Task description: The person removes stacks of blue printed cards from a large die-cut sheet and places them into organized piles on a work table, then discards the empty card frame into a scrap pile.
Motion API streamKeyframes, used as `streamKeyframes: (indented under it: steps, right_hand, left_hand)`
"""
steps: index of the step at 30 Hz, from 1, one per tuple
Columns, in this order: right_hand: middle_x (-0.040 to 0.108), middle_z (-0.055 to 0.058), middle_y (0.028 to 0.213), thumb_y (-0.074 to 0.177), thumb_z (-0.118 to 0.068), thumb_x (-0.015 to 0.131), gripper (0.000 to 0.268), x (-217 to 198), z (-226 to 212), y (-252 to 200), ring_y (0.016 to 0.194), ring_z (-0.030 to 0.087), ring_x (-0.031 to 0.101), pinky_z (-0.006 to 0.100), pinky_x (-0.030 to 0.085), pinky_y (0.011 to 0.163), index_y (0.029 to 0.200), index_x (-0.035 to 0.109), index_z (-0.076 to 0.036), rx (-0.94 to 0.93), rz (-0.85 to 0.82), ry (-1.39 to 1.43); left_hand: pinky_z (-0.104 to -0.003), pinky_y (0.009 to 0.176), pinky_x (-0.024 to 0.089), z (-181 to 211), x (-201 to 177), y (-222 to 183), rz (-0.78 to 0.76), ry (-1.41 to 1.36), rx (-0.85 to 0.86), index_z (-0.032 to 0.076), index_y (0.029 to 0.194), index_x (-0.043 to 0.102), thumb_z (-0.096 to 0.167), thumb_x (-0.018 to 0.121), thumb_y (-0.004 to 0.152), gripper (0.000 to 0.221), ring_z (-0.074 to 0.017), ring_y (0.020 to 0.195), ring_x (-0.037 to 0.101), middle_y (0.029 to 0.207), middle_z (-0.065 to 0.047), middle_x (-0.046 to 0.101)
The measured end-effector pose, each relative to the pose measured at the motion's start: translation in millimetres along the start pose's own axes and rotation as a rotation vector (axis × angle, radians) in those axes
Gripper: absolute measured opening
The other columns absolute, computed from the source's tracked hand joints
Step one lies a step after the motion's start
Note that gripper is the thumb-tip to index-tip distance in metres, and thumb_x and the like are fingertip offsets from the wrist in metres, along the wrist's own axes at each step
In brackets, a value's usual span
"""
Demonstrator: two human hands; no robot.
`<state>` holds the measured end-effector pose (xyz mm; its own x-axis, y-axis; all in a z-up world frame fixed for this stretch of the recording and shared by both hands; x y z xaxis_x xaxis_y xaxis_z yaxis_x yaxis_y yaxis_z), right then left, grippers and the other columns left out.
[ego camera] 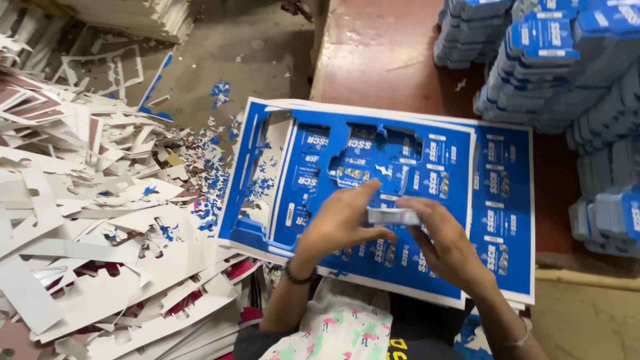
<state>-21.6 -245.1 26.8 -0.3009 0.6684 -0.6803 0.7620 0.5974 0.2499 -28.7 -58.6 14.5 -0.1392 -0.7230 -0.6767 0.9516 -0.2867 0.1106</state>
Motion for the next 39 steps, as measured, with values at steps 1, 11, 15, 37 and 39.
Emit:
streamKeyframes:
  steps: [1,11,15,37,39]
  right_hand:
    - [0.065,0.011,0.13,0.095,-0.003,0.06,0.044,2,10,-5,0.118,0.028,0.068,0.041,0.057,0.097,0.137,0.052,-0.014,0.073,0.004,0.037]
    - [0.059,0.02,0.129,0.094,0.002,0.059,0.039,27,34,-33,0.117,0.038,0.063,0.042,0.054,0.092,0.129,0.044,-0.005,0.046,0.238,0.105]
    - [0.065,0.015,0.112,0.094,0.0,0.063,0.039,29,58,-31,0.103,0.03,0.068,0.039,0.058,0.085,0.13,0.05,-0.007,0.251,0.161,0.092]
    - [0.071,0.016,0.122,0.09,-0.016,0.074,0.042,-22,-14,20,0.109,0.029,0.065,0.044,0.046,0.099,0.13,0.067,-0.004,-0.287,0.391,-0.436]
    - [0.073,0.012,0.117,0.088,-0.017,0.076,0.037,-4,-23,17,0.106,0.027,0.067,0.044,0.046,0.1,0.122,0.071,-0.005,-0.304,0.342,-0.482]
  left_hand:
    - [-0.044,0.081,0.054,-1,-4,-9,0.057,-0.022,0.048,0.001,0.129,0.05,0.04,0.092,0.07,0.082,-0.0386,0.094,0.069,0.1,-0.022,0.068]
    - [-0.037,0.107,0.051,-28,62,-45,0.472,-0.557,0.145,0.008,0.142,0.032,-0.009,0.066,0.086,0.067,-0.0298,0.123,0.063,0.139,-0.015,0.059]
    - [-0.035,0.095,0.056,-58,63,-41,0.357,-0.529,-0.106,0.008,0.134,0.043,0.002,0.073,0.09,0.053,-0.0248,0.111,0.072,0.12,-0.011,0.07]
    - [-0.031,0.064,0.056,-43,10,7,0.346,-0.226,0.046,0.011,0.114,0.066,0.016,0.079,0.089,0.029,-0.0185,0.079,0.075,0.094,-0.009,0.078]
    - [-0.032,0.063,0.055,-45,17,-2,0.341,-0.251,0.028,0.011,0.115,0.068,0.016,0.078,0.089,0.029,-0.0198,0.079,0.075,0.095,-0.009,0.078]
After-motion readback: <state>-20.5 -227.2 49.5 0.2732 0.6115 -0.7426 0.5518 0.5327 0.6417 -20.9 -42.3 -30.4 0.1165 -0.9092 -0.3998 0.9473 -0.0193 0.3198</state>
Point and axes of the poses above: each hand's wrist, its own y-axis towards the middle knuckle, its own x-axis out of the palm, z = x × y, the point moved 6 cm from there along y, towards the middle knuckle
